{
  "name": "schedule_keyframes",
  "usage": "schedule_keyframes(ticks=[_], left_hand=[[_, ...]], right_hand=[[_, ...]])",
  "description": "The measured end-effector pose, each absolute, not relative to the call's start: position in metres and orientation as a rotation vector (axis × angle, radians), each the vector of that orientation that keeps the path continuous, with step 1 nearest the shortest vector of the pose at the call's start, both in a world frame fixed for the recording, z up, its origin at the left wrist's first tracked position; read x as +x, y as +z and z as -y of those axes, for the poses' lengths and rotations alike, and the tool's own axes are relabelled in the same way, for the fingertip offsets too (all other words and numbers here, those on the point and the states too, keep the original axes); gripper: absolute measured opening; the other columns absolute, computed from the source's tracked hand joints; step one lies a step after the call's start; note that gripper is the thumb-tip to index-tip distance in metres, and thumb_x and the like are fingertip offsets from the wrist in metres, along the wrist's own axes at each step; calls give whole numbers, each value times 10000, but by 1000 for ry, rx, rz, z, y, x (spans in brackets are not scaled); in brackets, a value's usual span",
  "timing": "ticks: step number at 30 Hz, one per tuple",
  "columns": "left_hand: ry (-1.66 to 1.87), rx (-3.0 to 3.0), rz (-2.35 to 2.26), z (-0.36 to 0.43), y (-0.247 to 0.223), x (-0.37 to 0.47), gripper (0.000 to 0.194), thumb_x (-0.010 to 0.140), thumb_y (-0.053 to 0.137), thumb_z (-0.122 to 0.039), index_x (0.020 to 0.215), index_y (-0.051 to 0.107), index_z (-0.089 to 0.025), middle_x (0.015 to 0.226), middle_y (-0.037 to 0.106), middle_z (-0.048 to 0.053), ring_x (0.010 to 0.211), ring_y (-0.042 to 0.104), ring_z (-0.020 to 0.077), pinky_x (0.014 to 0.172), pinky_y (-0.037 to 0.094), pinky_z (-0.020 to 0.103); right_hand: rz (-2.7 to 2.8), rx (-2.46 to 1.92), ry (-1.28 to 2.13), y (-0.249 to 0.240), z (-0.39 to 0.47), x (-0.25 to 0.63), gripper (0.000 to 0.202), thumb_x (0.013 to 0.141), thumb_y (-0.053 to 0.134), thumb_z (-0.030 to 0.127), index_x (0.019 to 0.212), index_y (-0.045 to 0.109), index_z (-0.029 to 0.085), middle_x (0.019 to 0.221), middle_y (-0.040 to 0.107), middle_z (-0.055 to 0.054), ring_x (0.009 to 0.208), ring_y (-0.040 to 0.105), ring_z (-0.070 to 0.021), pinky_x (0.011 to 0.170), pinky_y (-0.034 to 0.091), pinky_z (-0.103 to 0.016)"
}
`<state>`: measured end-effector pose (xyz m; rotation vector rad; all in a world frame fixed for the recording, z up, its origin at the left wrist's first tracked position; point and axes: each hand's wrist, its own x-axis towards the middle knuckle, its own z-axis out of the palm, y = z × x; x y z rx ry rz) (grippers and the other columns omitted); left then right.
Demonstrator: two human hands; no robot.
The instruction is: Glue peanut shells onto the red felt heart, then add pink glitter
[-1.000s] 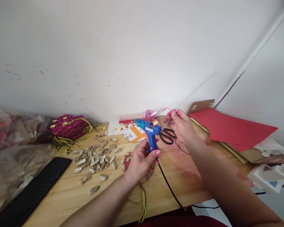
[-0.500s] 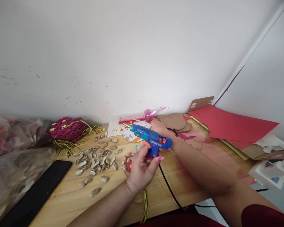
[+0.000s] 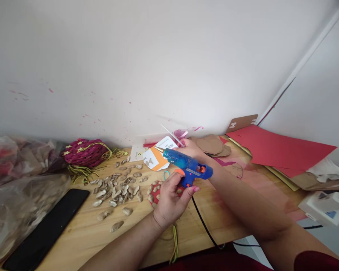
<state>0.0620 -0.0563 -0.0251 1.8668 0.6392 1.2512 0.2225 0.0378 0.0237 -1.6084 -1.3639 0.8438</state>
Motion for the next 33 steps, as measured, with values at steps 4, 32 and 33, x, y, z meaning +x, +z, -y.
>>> schedule_keyframes(ticks=[4, 32, 33], left_hand=[[1244, 1860, -645, 56, -24, 61, 184, 892, 719, -358, 956, 671, -193, 836, 678, 47, 751, 614, 170, 700, 487, 278], [987, 1328, -649, 49, -20, 69, 389, 887, 720, -433, 1181, 620, -199, 926, 644, 19, 740, 606, 127, 688, 498, 263], [984, 1309, -647, 49, -19, 69, 406, 892, 713, -435, 1207, 606, -203, 934, 640, 17, 725, 603, 120, 667, 490, 255]], right_hand=[[1170, -1476, 860, 41, -22, 257, 197, 795, 706, 294, 865, 548, 199, 727, 663, 3, 594, 582, -117, 554, 474, -235], [706, -1127, 779, 66, 15, 328, 539, 820, 591, 759, 750, 513, 230, 586, 443, 48, 516, 469, -118, 521, 456, -259], [752, -1053, 816, 73, 19, 318, 537, 812, 609, 759, 764, 539, 229, 569, 389, 63, 492, 419, -109, 496, 425, -252]])
